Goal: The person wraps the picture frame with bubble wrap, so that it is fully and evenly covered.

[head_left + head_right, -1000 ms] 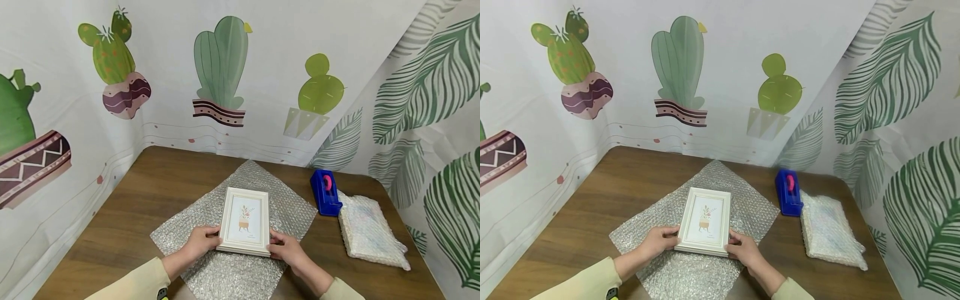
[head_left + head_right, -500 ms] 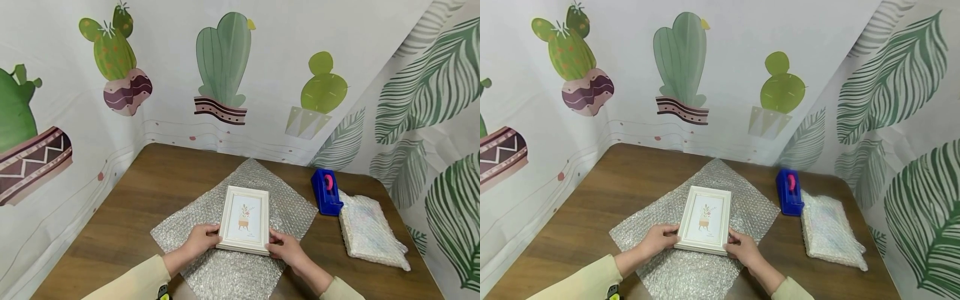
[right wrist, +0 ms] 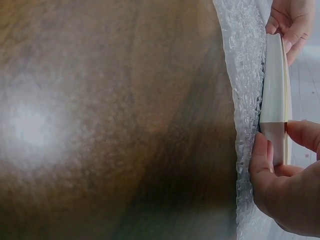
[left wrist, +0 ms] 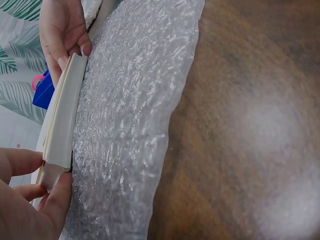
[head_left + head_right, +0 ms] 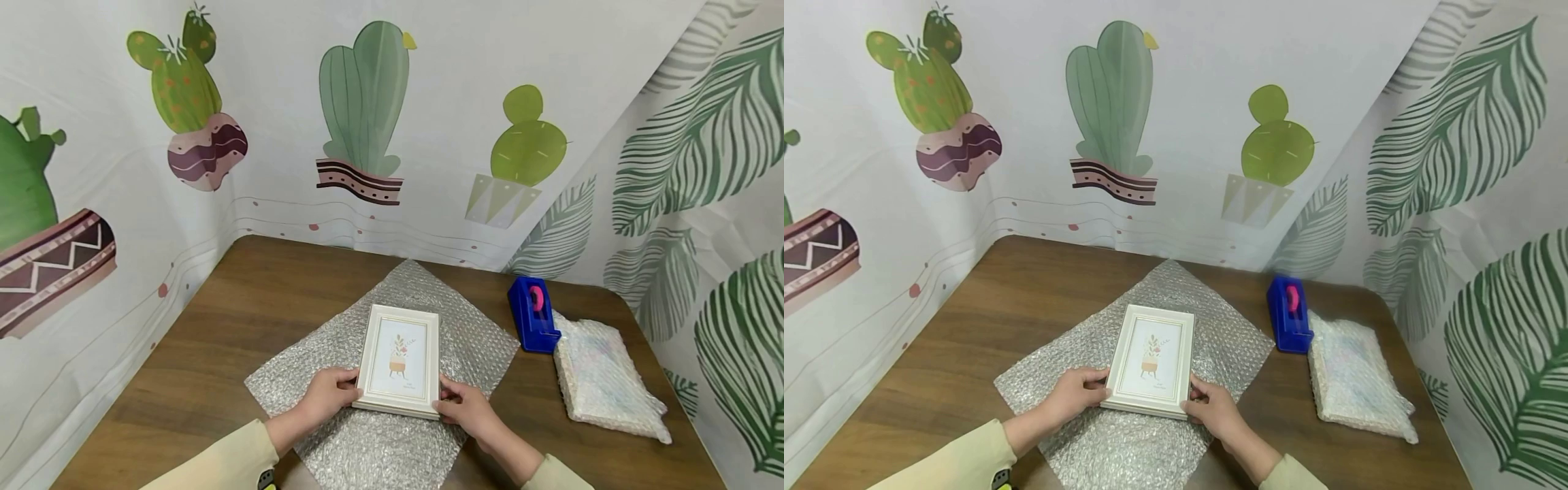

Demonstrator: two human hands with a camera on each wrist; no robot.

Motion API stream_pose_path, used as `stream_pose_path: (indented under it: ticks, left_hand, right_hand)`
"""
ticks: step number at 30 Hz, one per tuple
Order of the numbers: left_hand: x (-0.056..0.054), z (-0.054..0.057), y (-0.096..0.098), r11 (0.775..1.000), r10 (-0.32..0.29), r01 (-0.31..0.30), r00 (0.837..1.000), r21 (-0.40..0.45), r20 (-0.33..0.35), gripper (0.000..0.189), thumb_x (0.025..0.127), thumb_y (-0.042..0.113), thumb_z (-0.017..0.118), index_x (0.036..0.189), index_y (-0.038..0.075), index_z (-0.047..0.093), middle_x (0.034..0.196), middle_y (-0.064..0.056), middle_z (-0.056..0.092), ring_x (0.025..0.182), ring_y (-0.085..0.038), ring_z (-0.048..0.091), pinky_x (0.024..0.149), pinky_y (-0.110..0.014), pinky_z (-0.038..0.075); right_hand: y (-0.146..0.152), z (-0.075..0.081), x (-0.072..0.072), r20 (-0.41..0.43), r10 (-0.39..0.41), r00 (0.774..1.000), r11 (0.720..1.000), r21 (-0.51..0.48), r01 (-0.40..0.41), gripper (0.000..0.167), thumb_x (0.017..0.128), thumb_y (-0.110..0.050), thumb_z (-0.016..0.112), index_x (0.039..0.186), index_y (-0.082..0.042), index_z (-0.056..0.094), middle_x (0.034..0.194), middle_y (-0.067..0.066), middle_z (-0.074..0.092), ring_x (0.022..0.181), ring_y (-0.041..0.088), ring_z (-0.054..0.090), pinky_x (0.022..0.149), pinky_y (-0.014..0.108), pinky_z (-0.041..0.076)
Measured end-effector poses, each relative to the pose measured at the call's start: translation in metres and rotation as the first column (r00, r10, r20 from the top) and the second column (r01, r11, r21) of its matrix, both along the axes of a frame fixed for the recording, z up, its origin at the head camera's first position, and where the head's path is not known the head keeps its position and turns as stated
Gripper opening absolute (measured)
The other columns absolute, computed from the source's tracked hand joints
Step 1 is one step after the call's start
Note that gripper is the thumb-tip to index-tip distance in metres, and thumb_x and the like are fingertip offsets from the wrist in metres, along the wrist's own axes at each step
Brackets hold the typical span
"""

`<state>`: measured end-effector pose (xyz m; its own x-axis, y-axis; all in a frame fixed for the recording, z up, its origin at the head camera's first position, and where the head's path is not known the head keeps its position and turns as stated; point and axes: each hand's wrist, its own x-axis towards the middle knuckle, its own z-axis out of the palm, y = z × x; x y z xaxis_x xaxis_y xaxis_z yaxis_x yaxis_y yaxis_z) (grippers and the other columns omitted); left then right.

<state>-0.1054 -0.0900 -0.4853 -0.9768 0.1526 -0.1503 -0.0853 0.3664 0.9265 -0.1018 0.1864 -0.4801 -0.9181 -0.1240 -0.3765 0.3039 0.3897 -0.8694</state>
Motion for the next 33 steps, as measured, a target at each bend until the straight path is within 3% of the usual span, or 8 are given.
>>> stream_pose_path:
  ticks: [19,25,33]
  left_hand:
    - [0.0011,-0.0035,-0.0013,1.000,0.012,-0.013,1.000,-0.025,-0.016,0.045,0.083,-0.003,0.075,0.125,-0.016,0.064,0.110,-0.028,0.070,0.091,-0.029,0.071,0.068,-0.025,0.059]
    - [0.0012,-0.0027,-0.0005,1.000,0.017,-0.017,1.000,-0.025,-0.005,0.045,0.083,-0.003,0.075,0.125,-0.016,0.064,0.113,-0.029,0.069,0.092,-0.032,0.072,0.069,-0.028,0.061]
    - [0.0013,-0.0007,-0.0007,0.999,0.018,-0.018,1.000,-0.028,-0.006,0.045,0.084,-0.001,0.076,0.125,-0.015,0.065,0.118,-0.034,0.068,0.093,-0.036,0.074,0.068,-0.030,0.062]
  right_hand:
    - [0.0027,-0.0039,0.0003,-0.077,0.089,0.993,0.995,0.050,-0.085,0.065,0.090,-0.001,0.073,0.146,0.013,0.043,0.102,0.016,0.060,0.079,0.014,0.055,0.069,0.031,0.062]
    - [0.0019,-0.0032,-0.0002,-0.078,0.097,0.992,0.994,0.058,-0.092,0.065,0.090,0.000,0.073,0.146,0.015,0.043,0.101,0.016,0.060,0.080,0.015,0.055,0.069,0.033,0.063]
    - [0.0035,-0.0036,-0.0006,-0.092,0.121,0.988,0.991,0.071,-0.115,0.066,0.090,-0.002,0.073,0.146,0.016,0.042,0.100,0.015,0.060,0.077,0.013,0.054,0.066,0.028,0.061]
